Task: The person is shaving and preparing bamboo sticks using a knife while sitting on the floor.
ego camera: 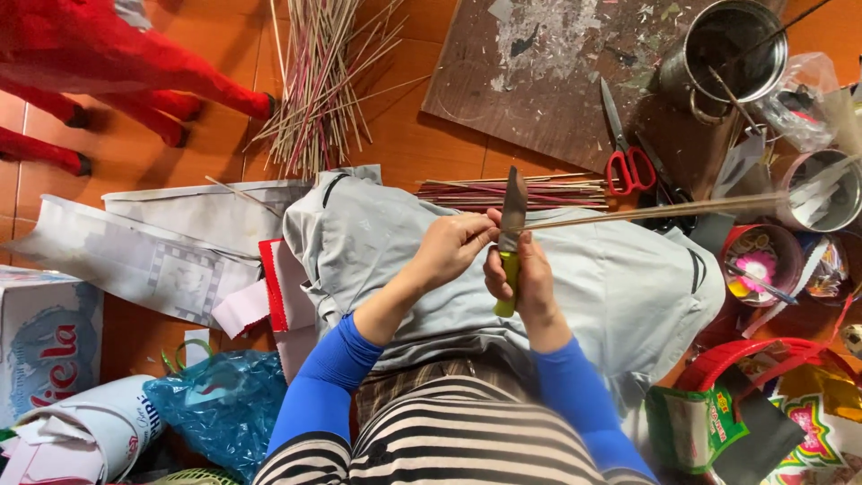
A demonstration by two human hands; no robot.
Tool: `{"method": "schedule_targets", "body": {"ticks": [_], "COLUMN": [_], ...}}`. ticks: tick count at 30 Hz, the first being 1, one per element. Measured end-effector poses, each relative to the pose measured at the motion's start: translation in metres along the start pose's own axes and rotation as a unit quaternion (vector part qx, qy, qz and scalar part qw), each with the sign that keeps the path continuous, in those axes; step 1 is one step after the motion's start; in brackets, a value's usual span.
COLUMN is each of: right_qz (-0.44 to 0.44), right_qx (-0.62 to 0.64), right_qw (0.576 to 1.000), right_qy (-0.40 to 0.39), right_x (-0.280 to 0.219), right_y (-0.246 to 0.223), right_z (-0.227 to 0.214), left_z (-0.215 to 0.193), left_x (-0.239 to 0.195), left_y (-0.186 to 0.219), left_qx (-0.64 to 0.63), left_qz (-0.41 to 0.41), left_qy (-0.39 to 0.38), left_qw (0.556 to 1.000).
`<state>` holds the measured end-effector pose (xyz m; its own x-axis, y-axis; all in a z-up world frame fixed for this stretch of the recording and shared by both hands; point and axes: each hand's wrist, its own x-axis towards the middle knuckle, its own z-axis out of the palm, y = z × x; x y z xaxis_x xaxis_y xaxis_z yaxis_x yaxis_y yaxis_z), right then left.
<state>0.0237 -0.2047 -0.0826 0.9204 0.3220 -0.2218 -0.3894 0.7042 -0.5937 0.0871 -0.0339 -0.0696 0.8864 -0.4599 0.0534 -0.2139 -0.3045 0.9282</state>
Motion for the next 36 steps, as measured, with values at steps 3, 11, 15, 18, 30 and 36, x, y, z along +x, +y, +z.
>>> {"method": "schedule_targets", "body": {"ticks": [3,11,15,18,30,36], "right_qz": [0.018,0.031,0.04,0.047,0.049,0.058], "right_qx": [0.032,0.032,0.052,0.033,-0.174,-0.161], "right_qw": [0.999,0.999,0.998,0.998,0.975,0.976], "right_qy": [-0.005,-0.001,-0.014,-0.009,0.132,0.134], "right_x": [0.0,-0.001,0.003,0.004,0.019,0.02], "right_y": [0.007,0.007,0.018,0.019,0.059,0.065], "right_z": [-0.007,-0.011,-0.012,-0.007,-0.039,-0.051], "left_z": [0.003,-0.002,0.004,0.006,0.029,0.025], "left_x": [-0.005,-0.009,-0.013,-0.014,-0.006,0.008], "left_y": [-0.005,-0.014,-0.012,-0.016,-0.004,0.006], "left_qx": [-0.02,-0.053,0.022,0.026,0.192,0.196], "left_qz": [-0.002,-0.025,0.032,0.012,0.127,0.161], "left_qy": [-0.001,-0.021,0.029,0.027,0.139,0.159], "left_qw": [1.0,0.998,0.999,0.999,0.963,0.954]}}
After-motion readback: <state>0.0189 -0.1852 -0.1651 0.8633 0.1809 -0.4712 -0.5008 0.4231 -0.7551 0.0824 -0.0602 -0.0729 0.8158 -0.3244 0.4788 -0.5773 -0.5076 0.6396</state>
